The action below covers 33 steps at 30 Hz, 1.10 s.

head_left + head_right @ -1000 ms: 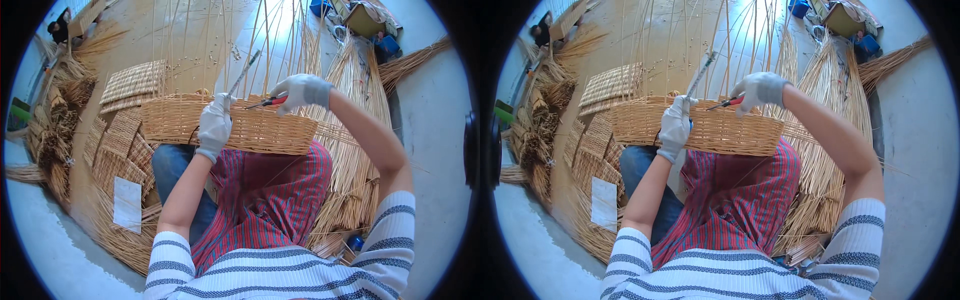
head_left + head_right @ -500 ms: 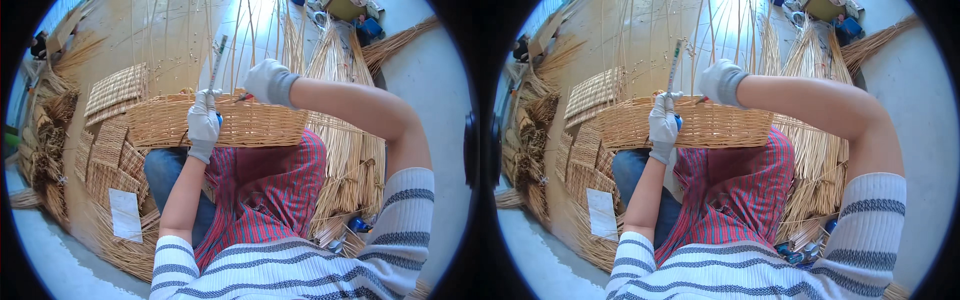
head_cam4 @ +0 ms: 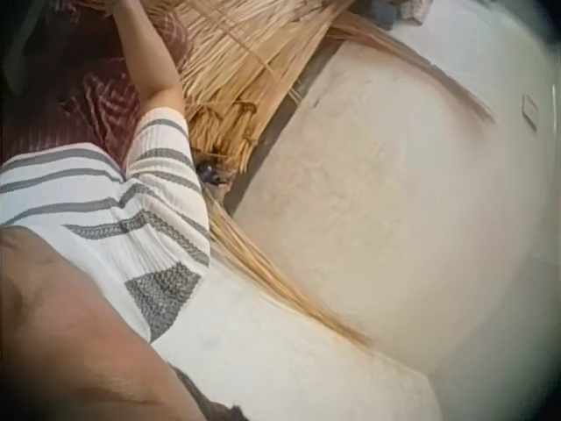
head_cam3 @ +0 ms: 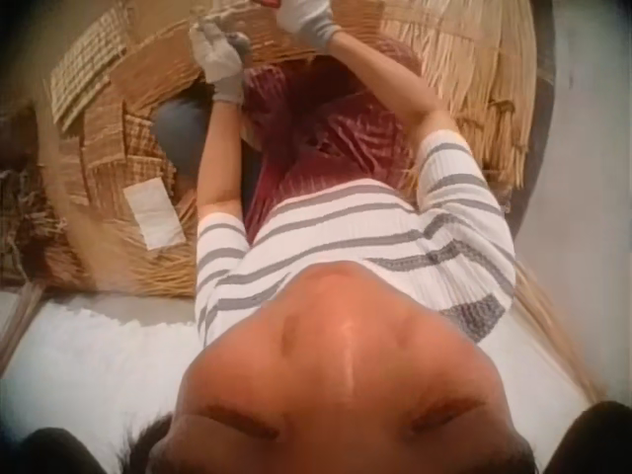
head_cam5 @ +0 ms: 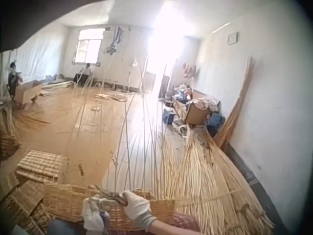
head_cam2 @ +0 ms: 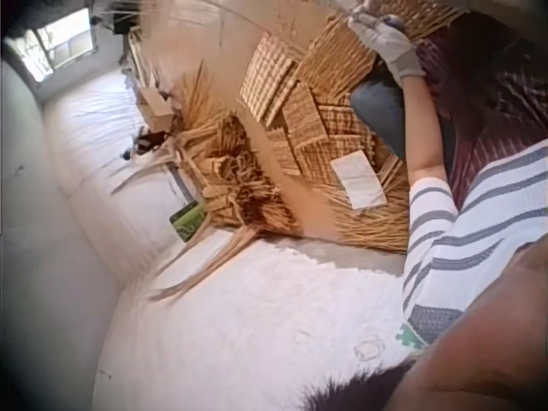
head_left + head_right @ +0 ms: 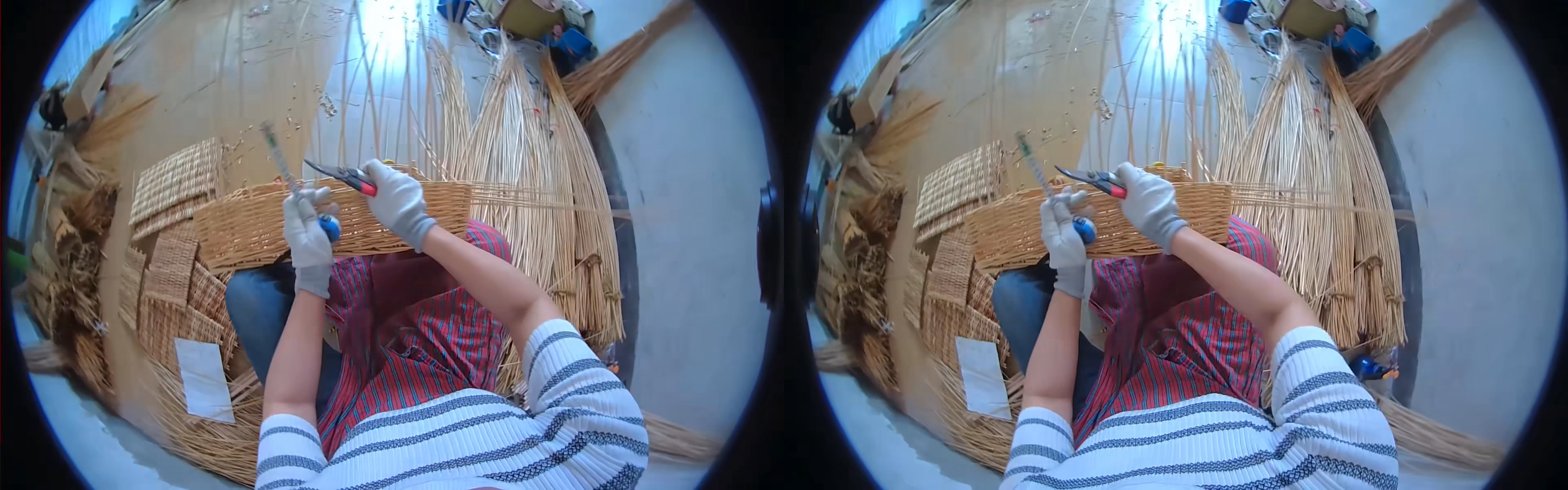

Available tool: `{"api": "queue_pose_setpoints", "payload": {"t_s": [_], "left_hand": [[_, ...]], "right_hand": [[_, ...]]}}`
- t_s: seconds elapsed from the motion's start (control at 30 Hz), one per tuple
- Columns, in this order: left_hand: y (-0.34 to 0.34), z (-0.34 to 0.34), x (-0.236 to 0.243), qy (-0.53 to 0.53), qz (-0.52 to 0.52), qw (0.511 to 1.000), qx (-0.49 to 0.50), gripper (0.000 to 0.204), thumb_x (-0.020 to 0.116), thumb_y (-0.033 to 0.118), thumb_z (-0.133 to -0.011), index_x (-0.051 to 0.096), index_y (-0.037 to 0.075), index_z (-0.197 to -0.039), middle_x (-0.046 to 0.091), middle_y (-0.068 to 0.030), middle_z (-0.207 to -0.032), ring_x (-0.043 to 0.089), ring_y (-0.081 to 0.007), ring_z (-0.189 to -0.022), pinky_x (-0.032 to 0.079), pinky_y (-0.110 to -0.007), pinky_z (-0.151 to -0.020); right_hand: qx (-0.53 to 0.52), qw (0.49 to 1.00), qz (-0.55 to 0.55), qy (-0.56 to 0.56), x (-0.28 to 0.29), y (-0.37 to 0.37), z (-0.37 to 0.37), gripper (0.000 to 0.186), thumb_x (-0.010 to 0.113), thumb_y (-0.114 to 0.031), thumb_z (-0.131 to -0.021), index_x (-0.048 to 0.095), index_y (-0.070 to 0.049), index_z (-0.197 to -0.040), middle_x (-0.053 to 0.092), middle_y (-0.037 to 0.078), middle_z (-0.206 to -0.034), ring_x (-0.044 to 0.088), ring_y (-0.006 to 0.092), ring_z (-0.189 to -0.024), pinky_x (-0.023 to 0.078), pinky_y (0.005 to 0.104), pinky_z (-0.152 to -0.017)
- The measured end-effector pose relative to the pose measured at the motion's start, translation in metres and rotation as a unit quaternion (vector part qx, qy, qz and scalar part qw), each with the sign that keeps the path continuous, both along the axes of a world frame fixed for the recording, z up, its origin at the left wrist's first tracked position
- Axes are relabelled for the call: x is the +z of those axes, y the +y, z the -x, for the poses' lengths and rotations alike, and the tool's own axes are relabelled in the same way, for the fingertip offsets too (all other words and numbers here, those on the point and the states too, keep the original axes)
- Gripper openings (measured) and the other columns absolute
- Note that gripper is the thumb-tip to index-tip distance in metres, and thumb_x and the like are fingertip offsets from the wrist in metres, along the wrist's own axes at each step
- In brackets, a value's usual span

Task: The recorder is weaving a basket from thin wooden strips, using a tape measure to check dimensions and snips to cut the material.

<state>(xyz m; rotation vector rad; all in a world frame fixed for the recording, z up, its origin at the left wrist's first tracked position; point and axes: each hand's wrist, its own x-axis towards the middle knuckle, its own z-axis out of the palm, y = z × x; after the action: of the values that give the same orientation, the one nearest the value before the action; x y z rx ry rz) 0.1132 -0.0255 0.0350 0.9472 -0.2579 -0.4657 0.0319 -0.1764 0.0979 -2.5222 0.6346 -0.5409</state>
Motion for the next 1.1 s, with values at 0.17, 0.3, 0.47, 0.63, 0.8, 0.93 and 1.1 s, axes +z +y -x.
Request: {"api": "queue_pose_setpoints", "payload": {"t_s": [0.17, 0.3, 0.47, 0.63, 0.8, 0.93, 1.1], "left_hand": [[-0.004, -0.008, -0.05, -0.096, -0.047, 0.987, 0.119, 0.025, 0.042, 0.023, -0.11, 0.056, 0.006, -0.122, 0.065, -0.0135, -0.127, 0.064, -0.013, -0.075, 0.051, -0.023, -0.054], [-0.01, 0.021, 0.014, -0.049, -0.115, 0.985, 0.121, 0.028, 0.04, 0.03, -0.11, 0.058, 0.008, -0.115, 0.07, -0.0137, -0.11, 0.064, -0.0177, -0.071, 0.049, -0.026, -0.051], [-0.021, 0.09, 0.008, 0.067, -0.131, 0.989, 0.013, 0.026, 0.043, 0.031, -0.109, 0.057, 0.01, -0.109, 0.07, -0.0117, -0.084, 0.059, -0.0149, -0.054, 0.045, -0.024, -0.044], [-0.029, 0.138, 0.004, 0.072, -0.152, 0.977, -0.128, 0.028, 0.046, 0.033, -0.108, 0.059, 0.009, -0.111, 0.072, -0.0126, -0.086, 0.063, -0.0154, -0.053, 0.051, -0.026, -0.044], [-0.063, 0.147, 0.003, 0.125, -0.149, 0.96, -0.202, 0.028, 0.047, 0.028, -0.107, 0.059, 0.004, -0.113, 0.073, -0.0158, -0.09, 0.067, -0.019, -0.062, 0.056, -0.031, -0.053], [-0.067, 0.172, -0.021, 0.177, -0.151, 0.95, -0.21, 0.029, 0.046, 0.028, -0.107, 0.058, 0.002, -0.111, 0.071, -0.0149, -0.085, 0.064, -0.0199, -0.057, 0.055, -0.033, -0.05], [-0.069, 0.188, -0.035, 0.154, -0.163, 0.956, -0.189, 0.034, 0.045, 0.031, -0.108, 0.054, 0.0, -0.118, 0.071, -0.0195, -0.088, 0.066, -0.0219, -0.06, 0.056, -0.034, -0.055]], "right_hand": [[0.148, 0.917, -0.089, -0.359, 0.084, 0.061, -0.051, 0.021, 0.07, -0.001, -0.083, 0.065, -0.009, -0.102, 0.071, 0.012, -0.085, 0.07, 0.0333, -0.079, 0.056, 0.0399, -0.066], [0.487, 0.818, -0.196, -0.236, 0.143, 0.188, -0.035, 0.021, 0.07, -0.012, -0.075, 0.067, -0.014, -0.096, 0.071, 0.01, -0.09, 0.069, 0.0338, -0.084, 0.055, 0.0442, -0.071], [0.712, 0.565, -0.329, -0.256, 0.133, 0.293, 0.04, 0.024, 0.073, -0.017, -0.075, 0.067, -0.009, -0.096, 0.064, 0.015, -0.116, 0.065, 0.0366, -0.099, 0.052, 0.0447, -0.081], [0.583, 0.739, -0.332, 0.064, 0.112, 0.205, 0.11, 0.038, 0.071, -0.013, -0.079, 0.06, -0.009, -0.116, 0.07, 0.013, -0.105, 0.068, 0.0319, -0.103, 0.054, 0.04, -0.086], [0.26, 0.908, -0.322, 0.071, 0.063, 0.101, 0.203, 0.03, 0.068, -0.013, -0.092, 0.062, -0.005, -0.121, 0.07, 0.011, -0.118, 0.071, 0.0207, -0.103, 0.055, 0.0339, -0.093], [0.004, 0.773, -0.629, -0.08, 0.006, 0.04, 0.285, 0.027, 0.065, -0.007, -0.094, 0.059, -0.001, -0.12, 0.069, 0.008, -0.097, 0.067, 0.0147, -0.081, 0.056, 0.0301, -0.071], [-0.25, 0.691, -0.628, -0.257, -0.056, -0.015, 0.351, 0.018, 0.063, -0.012, -0.098, 0.054, -0.011, -0.113, 0.055, 0.001, -0.08, 0.054, 0.0125, -0.06, 0.046, 0.0308, -0.055]]}}
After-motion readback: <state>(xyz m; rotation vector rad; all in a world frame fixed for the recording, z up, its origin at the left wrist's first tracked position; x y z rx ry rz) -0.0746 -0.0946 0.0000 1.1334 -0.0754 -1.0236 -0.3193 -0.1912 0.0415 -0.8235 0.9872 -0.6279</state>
